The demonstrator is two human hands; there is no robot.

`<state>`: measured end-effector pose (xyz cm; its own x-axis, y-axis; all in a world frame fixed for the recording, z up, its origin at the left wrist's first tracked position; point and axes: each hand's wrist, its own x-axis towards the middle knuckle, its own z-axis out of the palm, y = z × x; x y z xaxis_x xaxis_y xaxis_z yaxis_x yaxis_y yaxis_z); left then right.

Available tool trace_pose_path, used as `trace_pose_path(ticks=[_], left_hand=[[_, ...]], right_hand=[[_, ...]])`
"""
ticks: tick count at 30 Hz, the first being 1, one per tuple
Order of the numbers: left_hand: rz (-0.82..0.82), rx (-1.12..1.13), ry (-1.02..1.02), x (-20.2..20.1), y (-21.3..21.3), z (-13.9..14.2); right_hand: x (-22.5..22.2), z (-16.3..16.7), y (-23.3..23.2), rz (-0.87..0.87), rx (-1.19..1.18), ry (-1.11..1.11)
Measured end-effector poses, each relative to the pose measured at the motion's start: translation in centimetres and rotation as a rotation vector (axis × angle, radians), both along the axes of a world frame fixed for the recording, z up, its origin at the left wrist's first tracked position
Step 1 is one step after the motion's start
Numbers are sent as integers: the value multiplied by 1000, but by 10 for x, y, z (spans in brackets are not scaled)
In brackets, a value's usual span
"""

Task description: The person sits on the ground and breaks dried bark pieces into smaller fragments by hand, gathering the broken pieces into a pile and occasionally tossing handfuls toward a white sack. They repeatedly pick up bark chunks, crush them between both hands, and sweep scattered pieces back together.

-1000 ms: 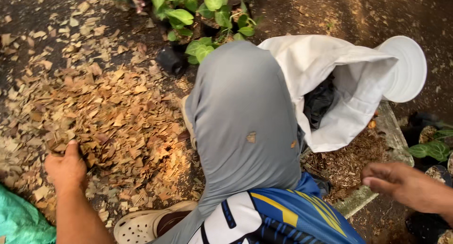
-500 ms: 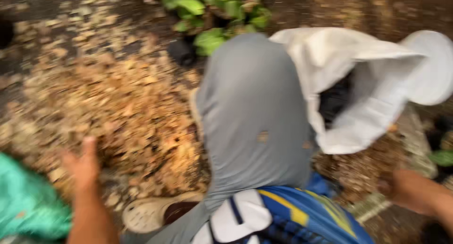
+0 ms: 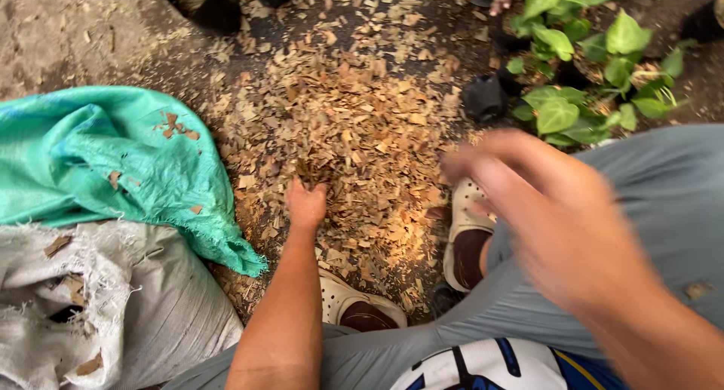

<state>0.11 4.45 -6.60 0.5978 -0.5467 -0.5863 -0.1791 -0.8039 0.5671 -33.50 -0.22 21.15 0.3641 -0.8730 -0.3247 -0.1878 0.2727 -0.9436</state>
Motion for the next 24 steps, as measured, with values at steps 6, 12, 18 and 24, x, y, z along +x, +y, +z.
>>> trace_pose_path(ticks=[6, 12, 18, 24], left_hand=[[388, 175, 62, 0, -2, -4], [480, 192, 44, -11, -8, -29], [462, -73, 101, -12, -40, -33], [290, -369, 230, -10, -66, -27]], right_hand=[[148, -136, -95, -336, 483, 283], [155, -225, -88, -440, 607, 709], [214, -251, -103, -162, 373, 615], [252, -242, -88, 147, -77, 451]])
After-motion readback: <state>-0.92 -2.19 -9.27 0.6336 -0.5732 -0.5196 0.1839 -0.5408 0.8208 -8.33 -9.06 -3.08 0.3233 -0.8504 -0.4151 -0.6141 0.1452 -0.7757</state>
